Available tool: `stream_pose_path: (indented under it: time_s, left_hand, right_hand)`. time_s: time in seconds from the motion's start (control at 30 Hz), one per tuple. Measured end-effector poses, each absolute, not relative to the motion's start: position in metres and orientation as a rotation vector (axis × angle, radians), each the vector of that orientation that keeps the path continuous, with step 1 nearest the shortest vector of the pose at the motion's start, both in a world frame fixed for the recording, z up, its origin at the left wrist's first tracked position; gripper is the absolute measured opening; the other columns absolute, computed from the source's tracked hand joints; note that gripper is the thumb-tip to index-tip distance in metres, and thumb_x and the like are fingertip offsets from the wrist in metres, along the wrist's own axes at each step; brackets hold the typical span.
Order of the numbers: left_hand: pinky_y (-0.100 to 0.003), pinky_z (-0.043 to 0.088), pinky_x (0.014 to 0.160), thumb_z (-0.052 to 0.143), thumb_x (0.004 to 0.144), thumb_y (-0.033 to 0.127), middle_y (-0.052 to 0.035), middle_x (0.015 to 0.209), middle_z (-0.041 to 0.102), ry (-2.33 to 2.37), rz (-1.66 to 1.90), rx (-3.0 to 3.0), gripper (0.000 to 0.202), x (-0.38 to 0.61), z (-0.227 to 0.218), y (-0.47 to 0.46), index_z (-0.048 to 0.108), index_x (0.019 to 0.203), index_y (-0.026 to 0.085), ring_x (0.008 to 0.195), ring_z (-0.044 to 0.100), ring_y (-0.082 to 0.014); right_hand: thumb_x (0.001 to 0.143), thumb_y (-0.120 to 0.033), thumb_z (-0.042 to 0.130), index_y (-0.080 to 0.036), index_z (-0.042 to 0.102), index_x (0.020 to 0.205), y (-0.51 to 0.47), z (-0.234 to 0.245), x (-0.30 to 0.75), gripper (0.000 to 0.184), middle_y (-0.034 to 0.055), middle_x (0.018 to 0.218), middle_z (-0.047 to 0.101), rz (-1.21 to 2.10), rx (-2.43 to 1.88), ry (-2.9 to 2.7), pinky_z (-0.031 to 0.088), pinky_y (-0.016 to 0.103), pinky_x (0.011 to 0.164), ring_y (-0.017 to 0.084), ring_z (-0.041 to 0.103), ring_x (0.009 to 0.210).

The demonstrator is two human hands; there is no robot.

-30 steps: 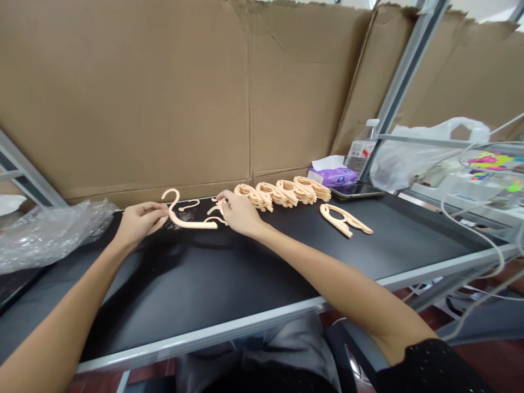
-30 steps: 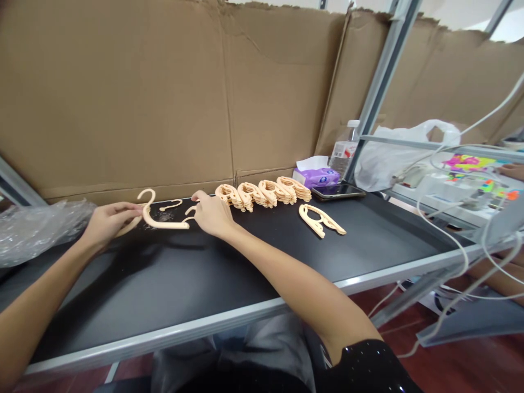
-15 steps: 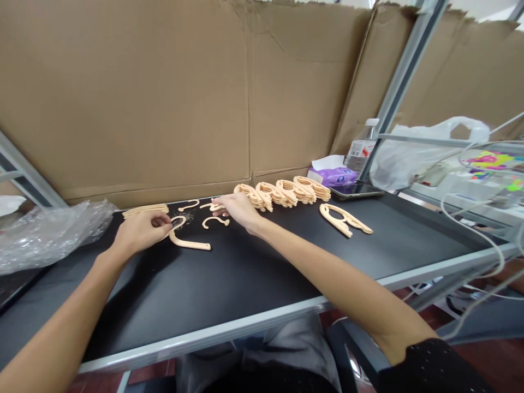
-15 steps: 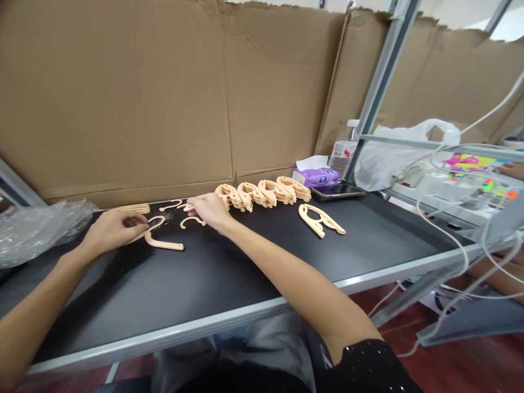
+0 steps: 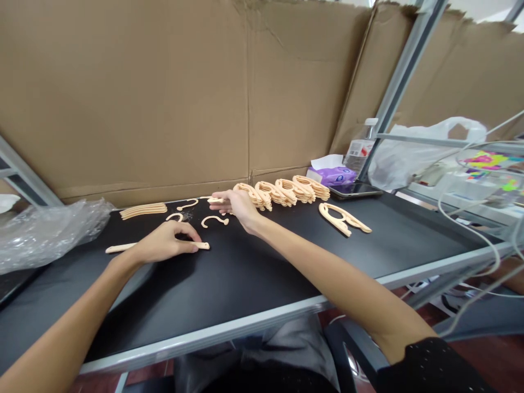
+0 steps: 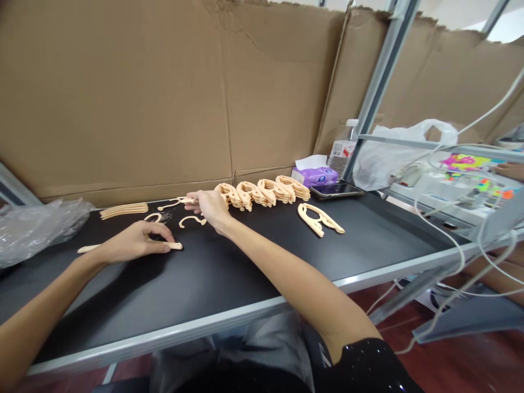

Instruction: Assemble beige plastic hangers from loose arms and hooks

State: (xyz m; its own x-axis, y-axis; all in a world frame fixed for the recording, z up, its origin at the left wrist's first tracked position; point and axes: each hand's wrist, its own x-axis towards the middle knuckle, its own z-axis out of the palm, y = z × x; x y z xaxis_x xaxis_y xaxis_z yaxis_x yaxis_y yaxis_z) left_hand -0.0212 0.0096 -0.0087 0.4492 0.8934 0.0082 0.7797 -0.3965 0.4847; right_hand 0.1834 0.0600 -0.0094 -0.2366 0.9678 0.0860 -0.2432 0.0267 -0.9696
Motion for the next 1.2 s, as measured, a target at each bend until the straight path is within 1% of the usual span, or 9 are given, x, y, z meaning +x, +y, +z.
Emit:
stream_pose_path:
  time_s: [0.17,0.3,0.47,0.63,0.73,0.87,1.0,1.1,1.2]
  left_hand:
    - [-0.028,0.047,0.079,0.069,0.071,0.043,0.0007,0.084,0.074,1.513,0.594,2.316,0.022,-0.016,-0.011,0.009,0.074,0.078,0.022,0.081,0.065,-0.0189]
    - [-0.027,0.045,0.069,0.068,0.069,0.041,0.0012,0.073,0.071,1.622,0.711,2.311,0.020,-0.014,-0.012,0.008,0.071,0.072,0.022,0.071,0.061,-0.0168]
    - [-0.026,0.040,0.061,0.068,0.070,0.039,0.0022,0.068,0.068,1.746,0.727,2.330,0.017,-0.014,-0.015,0.010,0.071,0.070,0.022,0.063,0.053,-0.0145]
    - [-0.026,0.040,0.062,0.067,0.069,0.035,0.0026,0.068,0.068,1.763,0.720,2.329,0.014,-0.012,-0.019,0.011,0.070,0.064,0.022,0.061,0.052,-0.0138]
    - [-0.026,0.040,0.061,0.066,0.069,0.034,0.0028,0.065,0.066,1.752,0.706,2.333,0.013,-0.011,-0.020,0.010,0.070,0.063,0.023,0.058,0.050,-0.0136]
    - [-0.026,0.041,0.062,0.065,0.069,0.034,0.0030,0.066,0.067,1.752,0.708,2.341,0.013,-0.011,-0.020,0.010,0.070,0.064,0.023,0.059,0.051,-0.0137]
    - [-0.026,0.042,0.063,0.065,0.069,0.034,0.0028,0.068,0.068,1.747,0.695,2.336,0.013,-0.012,-0.021,0.011,0.070,0.064,0.023,0.060,0.053,-0.0138]
    - [-0.026,0.042,0.062,0.065,0.068,0.035,0.0025,0.067,0.068,1.741,0.698,2.343,0.014,-0.012,-0.021,0.011,0.069,0.064,0.022,0.060,0.053,-0.0138]
    - [-0.025,0.042,0.062,0.064,0.069,0.036,0.0022,0.066,0.067,1.737,0.704,2.350,0.015,-0.011,-0.021,0.011,0.070,0.063,0.022,0.059,0.052,-0.0137]
  right_hand:
    - [0.080,-0.008,0.055,-0.014,0.073,0.084,0.063,-0.013,0.184,0.020,0.0054,0.080,0.073,1.377,-0.839,-1.217,0.050,0.025,0.071,0.012,0.069,0.072]
    - [0.070,-0.001,0.062,-0.014,0.071,0.085,0.067,-0.019,0.185,0.022,0.0015,0.074,0.070,1.292,-0.835,-1.265,0.050,0.025,0.069,0.009,0.061,0.064]
    - [0.067,-0.002,0.067,-0.015,0.064,0.077,0.062,-0.018,0.184,0.017,-0.0003,0.067,0.068,1.295,-0.821,-1.274,0.049,0.024,0.066,0.010,0.061,0.062]
    - [0.061,0.001,0.070,-0.015,0.061,0.083,0.057,-0.014,0.185,0.028,-0.0029,0.065,0.068,1.279,-0.831,-1.258,0.047,0.023,0.060,0.010,0.061,0.060]
    - [0.063,-0.002,0.070,-0.015,0.067,0.090,0.054,-0.011,0.187,0.031,-0.0014,0.071,0.070,1.323,-0.839,-1.263,0.047,0.023,0.062,0.010,0.062,0.065]
    - [0.069,-0.008,0.068,-0.014,0.072,0.081,0.052,-0.009,0.188,0.014,0.0010,0.075,0.070,1.390,-0.881,-1.281,0.046,0.021,0.058,0.009,0.060,0.066]
    - [0.070,-0.009,0.068,-0.012,0.068,0.070,0.051,-0.010,0.185,0.003,0.0015,0.069,0.064,1.401,-0.890,-1.249,0.048,0.020,0.054,0.008,0.057,0.062]
    - [0.069,-0.010,0.067,-0.014,0.062,0.066,0.051,-0.010,0.183,0.007,-0.0001,0.065,0.061,1.367,-0.891,-1.245,0.049,0.020,0.050,0.009,0.056,0.059]
    - [0.070,-0.010,0.064,-0.017,0.055,0.065,0.051,-0.010,0.183,0.013,-0.0025,0.056,0.057,1.323,-0.913,-1.265,0.043,0.018,0.043,0.008,0.054,0.052]
